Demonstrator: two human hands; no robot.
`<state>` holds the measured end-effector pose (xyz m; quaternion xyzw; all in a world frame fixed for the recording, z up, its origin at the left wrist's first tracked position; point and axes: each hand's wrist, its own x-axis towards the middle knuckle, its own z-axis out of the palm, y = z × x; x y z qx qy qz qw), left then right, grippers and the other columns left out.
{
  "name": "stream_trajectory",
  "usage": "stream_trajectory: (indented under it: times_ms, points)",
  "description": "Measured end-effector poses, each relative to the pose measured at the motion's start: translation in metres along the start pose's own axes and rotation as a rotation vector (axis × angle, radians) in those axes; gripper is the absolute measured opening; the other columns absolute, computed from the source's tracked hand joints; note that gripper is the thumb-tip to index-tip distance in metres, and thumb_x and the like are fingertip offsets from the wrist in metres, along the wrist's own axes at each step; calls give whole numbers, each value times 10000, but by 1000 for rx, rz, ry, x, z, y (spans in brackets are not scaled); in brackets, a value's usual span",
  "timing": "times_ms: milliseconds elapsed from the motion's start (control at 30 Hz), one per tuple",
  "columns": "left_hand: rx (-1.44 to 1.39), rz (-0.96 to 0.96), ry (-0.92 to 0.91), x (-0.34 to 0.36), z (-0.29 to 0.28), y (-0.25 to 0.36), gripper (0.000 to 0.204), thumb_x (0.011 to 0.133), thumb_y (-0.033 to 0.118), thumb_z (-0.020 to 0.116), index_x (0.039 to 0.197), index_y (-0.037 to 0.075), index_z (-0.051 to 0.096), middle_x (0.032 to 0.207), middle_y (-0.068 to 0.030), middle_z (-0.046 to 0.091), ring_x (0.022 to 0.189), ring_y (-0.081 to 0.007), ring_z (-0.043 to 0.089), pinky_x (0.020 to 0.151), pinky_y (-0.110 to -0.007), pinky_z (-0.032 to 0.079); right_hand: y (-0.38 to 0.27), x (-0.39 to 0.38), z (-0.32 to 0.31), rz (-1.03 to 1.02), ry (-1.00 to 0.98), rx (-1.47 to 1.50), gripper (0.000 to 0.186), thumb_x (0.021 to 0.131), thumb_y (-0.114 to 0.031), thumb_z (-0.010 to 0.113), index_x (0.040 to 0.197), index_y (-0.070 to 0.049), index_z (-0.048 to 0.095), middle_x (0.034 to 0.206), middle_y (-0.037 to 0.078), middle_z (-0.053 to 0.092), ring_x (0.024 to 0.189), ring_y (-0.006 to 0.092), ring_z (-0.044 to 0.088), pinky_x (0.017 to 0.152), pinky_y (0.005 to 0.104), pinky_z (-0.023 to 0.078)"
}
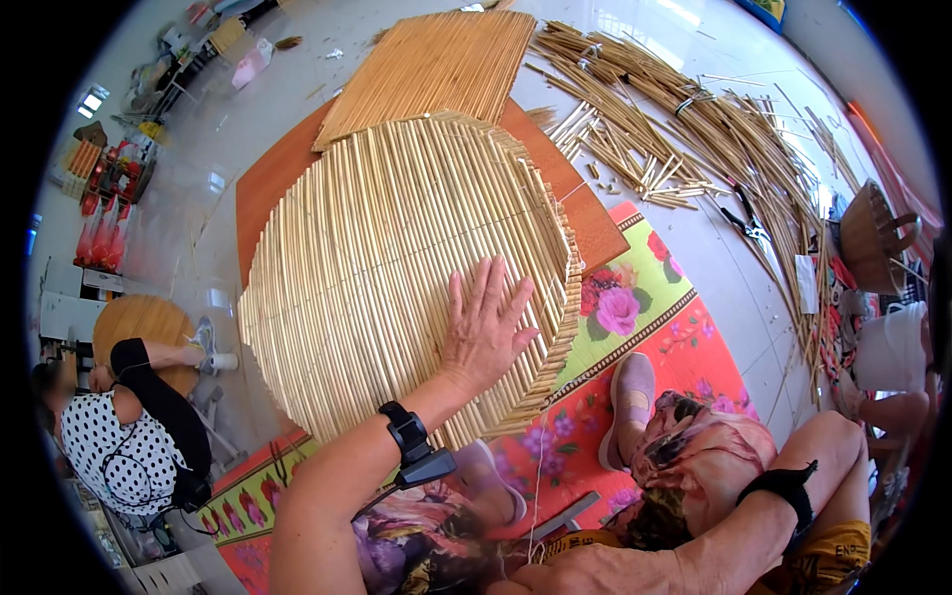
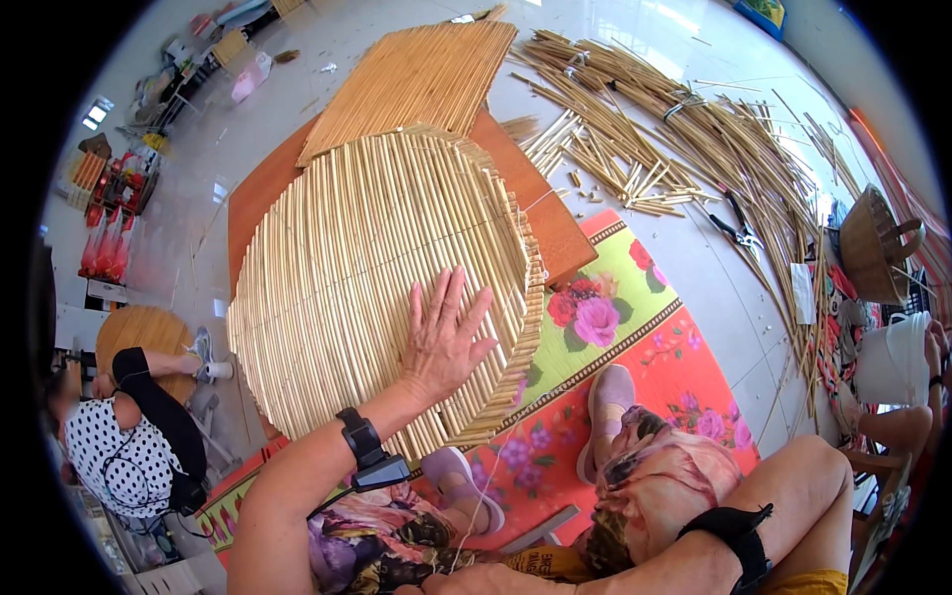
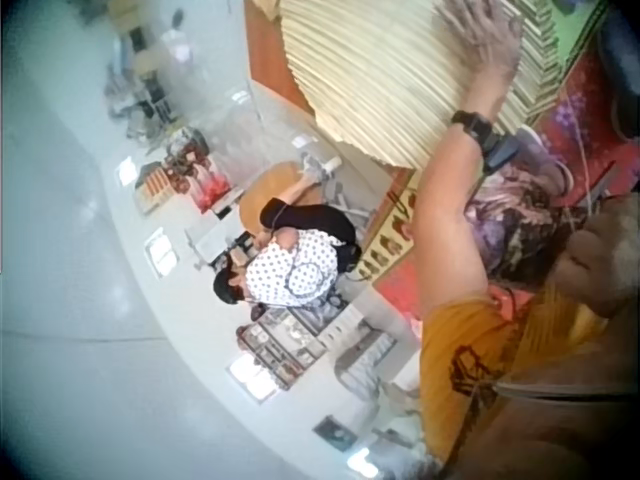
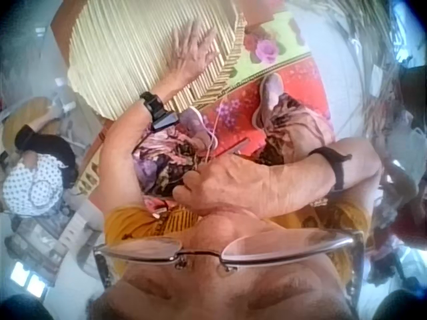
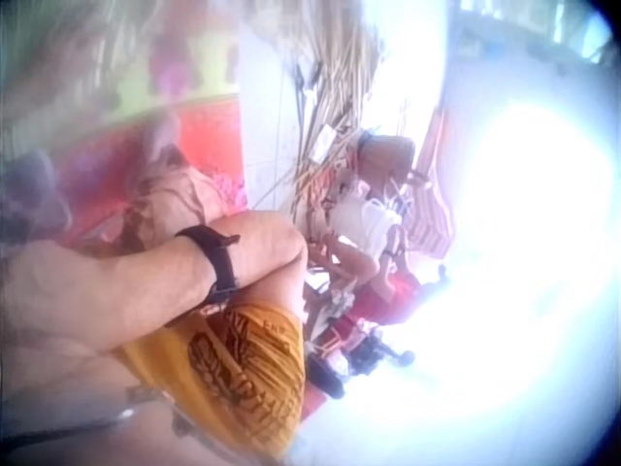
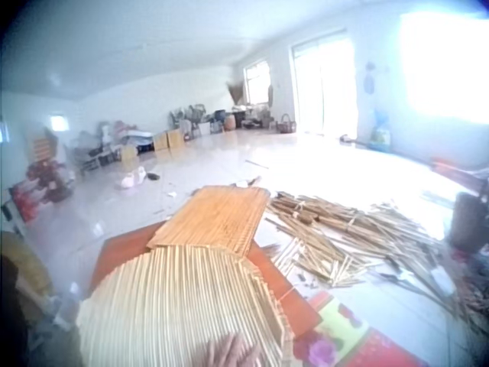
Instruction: The person uses a needle and thread to sew together numerous straw sticks into a large circular mat, occasionally using scissors to trim the thread and smoothing the surface with their hands.
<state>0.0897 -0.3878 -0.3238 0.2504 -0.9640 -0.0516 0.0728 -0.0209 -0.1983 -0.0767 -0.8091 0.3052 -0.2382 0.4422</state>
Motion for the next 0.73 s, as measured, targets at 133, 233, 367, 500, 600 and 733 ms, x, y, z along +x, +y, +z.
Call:
stream_trajectory:
  times_ms: [133, 233, 367, 500, 600, 733]
  points:
    - [-39, -16, 1, 0, 4, -3, 802, 972, 475, 555, 1571, 14, 289, 1656, -247, 163, 1554, -370, 119, 1244, -556, 88, -1, 1, -2, -30, 19, -10, 177, 826, -184, 574, 898, -28, 532, 738, 106, 560, 638, 271, 649, 490, 376, 509]
    - [-78, -37, -14, 1, 5, -5, 840, 970, 493, 543, 1567, -28, 262, 1655, -246, 168, 1556, -360, 119, 1252, -536, 78, -3, 2, 0, -38, 24, 13, 175, 837, -183, 568, 908, -26, 531, 746, 106, 559, 631, 270, 649, 488, 377, 511]
    - [-26, -45, -17, 1, 0, -6, 851, 962, 508, 549, 1557, -36, 278, 1644, -256, 191, 1550, -368, 136, 1254, -524, 81, -4, -2, 1, -15, -47, -34, 172, 847, -181, 564, 911, -25, 526, 755, 106, 558, 645, 271, 654, 492, 376, 516]
    - [1, -42, -26, 1, -7, -7, 846, 938, 523, 579, 1552, 0, 324, 1621, -293, 209, 1527, -415, 172, 1246, -530, 118, -2, -3, -3, -6, -32, 17, 169, 849, -180, 564, 905, -26, 523, 759, 107, 559, 654, 271, 657, 495, 372, 517]
    - [-49, -14, 17, 2, -6, -14, 847, 916, 535, 604, 1549, 30, 353, 1607, -314, 217, 1508, -440, 199, 1233, -543, 156, -3, -2, -6, -17, -38, 24, 174, 845, -183, 567, 906, -26, 523, 758, 107, 559, 656, 272, 657, 502, 369, 520]
    - [-55, -10, 46, 0, -1, -18, 868, 895, 543, 627, 1553, 47, 354, 1610, -308, 216, 1508, -432, 205, 1235, -536, 167, -6, 1, -6, -53, -40, -52, 210, 822, -211, 589, 918, -34, 527, 764, 105, 562, 662, 278, 660, 516, 363, 530]
